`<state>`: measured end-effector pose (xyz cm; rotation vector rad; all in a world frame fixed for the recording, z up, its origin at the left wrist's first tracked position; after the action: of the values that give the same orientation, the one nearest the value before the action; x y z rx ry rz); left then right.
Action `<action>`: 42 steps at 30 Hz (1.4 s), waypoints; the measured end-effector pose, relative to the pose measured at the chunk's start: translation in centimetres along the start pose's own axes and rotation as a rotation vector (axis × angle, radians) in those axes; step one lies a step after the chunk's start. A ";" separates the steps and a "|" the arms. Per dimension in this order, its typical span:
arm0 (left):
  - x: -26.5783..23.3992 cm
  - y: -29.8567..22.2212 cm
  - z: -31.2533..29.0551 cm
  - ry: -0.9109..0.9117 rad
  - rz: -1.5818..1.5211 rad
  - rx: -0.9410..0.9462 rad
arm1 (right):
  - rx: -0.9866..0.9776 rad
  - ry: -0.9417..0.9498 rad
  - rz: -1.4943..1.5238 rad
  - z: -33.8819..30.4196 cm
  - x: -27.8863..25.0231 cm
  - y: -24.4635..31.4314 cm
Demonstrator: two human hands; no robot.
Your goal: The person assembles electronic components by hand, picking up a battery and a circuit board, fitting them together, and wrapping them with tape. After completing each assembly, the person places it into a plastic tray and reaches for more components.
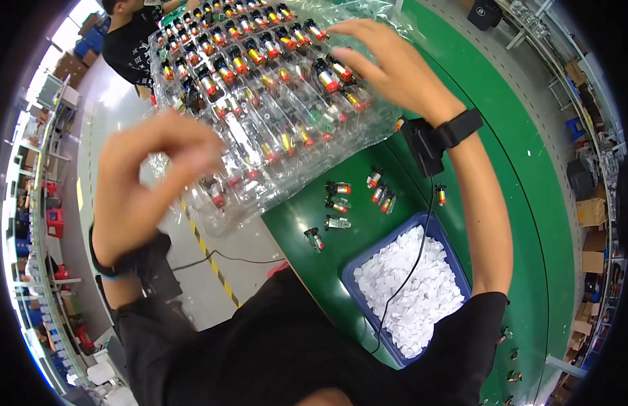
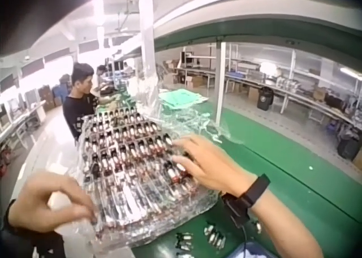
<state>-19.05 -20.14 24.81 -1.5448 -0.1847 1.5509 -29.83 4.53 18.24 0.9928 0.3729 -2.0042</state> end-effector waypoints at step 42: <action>3.9 7.6 2.9 -0.075 0.067 -0.087 | -0.165 0.179 -0.012 2.6 2.8 1.4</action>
<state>-24.42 -20.56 17.53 -1.5754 -0.2481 1.6743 -30.94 0.59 17.94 1.0695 0.6325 -1.8663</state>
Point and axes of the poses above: each hand's wrist, its own z-axis towards the middle knuckle, its own x-axis out of the palm, y = z × x, the point moved 8 cm from there along z, towards the middle knuckle, and after that the axes turned 12 degrees about -x, right-handed, at the moved point
